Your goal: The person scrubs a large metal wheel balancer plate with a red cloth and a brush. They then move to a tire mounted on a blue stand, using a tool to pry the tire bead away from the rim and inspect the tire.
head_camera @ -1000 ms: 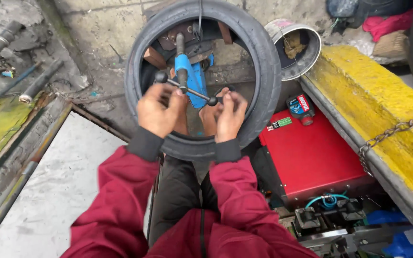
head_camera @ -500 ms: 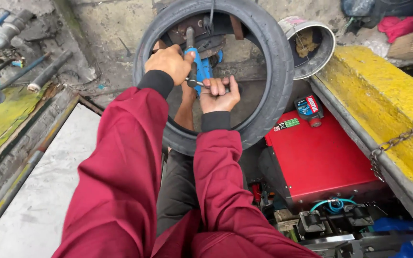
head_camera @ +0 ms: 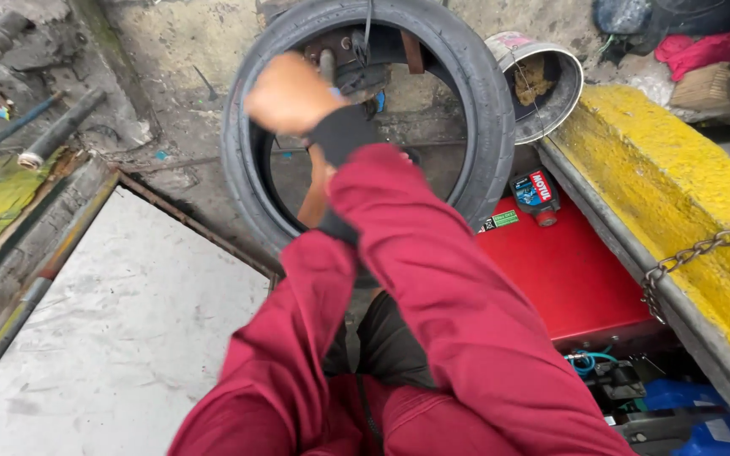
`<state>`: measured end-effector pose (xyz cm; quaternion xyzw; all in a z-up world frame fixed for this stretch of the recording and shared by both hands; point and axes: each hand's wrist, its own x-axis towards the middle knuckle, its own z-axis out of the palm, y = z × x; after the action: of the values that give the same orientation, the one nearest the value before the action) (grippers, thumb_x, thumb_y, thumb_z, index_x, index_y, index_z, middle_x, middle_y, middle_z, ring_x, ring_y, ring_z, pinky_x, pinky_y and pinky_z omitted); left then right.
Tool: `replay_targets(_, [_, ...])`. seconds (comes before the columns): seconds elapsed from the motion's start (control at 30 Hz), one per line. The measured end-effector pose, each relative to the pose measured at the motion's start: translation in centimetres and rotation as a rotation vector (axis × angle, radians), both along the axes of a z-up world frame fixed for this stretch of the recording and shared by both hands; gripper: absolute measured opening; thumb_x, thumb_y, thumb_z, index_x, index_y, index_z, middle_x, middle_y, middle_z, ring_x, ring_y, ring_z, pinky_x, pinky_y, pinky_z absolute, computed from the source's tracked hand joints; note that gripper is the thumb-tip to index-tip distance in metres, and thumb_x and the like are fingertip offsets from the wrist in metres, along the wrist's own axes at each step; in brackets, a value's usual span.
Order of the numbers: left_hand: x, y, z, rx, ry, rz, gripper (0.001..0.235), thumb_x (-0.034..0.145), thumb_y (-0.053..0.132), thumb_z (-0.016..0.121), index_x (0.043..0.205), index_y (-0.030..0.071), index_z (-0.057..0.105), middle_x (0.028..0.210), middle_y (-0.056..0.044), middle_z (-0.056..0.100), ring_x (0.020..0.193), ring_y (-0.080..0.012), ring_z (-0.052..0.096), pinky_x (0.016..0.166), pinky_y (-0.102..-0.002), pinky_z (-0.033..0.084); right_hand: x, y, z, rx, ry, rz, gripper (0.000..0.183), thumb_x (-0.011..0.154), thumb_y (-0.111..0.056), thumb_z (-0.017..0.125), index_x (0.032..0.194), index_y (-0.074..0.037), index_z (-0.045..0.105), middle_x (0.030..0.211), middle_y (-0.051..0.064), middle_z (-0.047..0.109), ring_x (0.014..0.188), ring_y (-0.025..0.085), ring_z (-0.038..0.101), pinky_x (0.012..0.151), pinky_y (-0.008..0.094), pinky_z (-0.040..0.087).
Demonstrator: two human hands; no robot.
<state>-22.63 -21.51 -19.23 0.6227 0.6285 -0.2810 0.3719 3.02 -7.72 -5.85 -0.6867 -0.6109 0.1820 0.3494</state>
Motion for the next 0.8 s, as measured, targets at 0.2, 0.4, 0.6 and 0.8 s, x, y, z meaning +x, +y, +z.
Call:
replay_targets(0.2, [4.5,5.2,11.8,0.074,-0.178,-0.053,0.039,0.099,0.044,0.051,0.116,0.015,0.069,0.093,-0.025,0.075,0.088,-0.0515,0.068,0.070,-0.056,0.049,-3.1,4.8,7.5,-1.275,0.455,0.090,0.039,0.079,-0.028,0.057,0.110,-0.018,0.078,0.119,0.006,0.075,0.112,0.032,0.070,0.089,0.044,0.058])
replay_targets(0.4, [10.4,15.5,23.7,0.134,-0.379,-0.135,0.038,0.100,0.044,0.052,0.120,0.015,0.066,0.093,-0.029,0.073,0.088,-0.0579,0.065,0.066,-0.059,0.045,-1.4,-6.3,12.4,-0.532,0.313,-0.506,0.046,0.085,-0.052,0.070,0.114,-0.017,0.068,0.105,0.012,0.071,0.102,0.038,0.065,0.080,0.055,0.048])
replay_targets(0.6, [17.9,21.0,25.8,0.211,-0.652,-1.174,0.065,0.072,0.033,0.077,0.132,0.011,0.065,0.135,-0.015,0.056,0.133,-0.0416,0.047,0.102,-0.059,0.044,-3.3,-15.9,10.1,-0.867,1.073,-1.039,0.057,0.093,-0.059,0.053,0.130,-0.016,0.055,0.095,0.004,0.052,0.079,0.022,0.054,0.071,0.047,0.043])
replay_targets(0.8, [21.2,19.5,20.9,-0.138,0.109,-1.630,0.030,0.097,0.033,0.055,0.080,0.018,0.074,0.088,-0.006,0.076,0.082,-0.0307,0.070,0.073,-0.043,0.053,-5.4,-14.2,8.2,-0.513,1.652,-1.399,0.063,0.090,-0.063,0.052,0.106,-0.004,0.067,0.082,0.011,0.072,0.068,0.019,0.065,0.051,0.035,0.052])
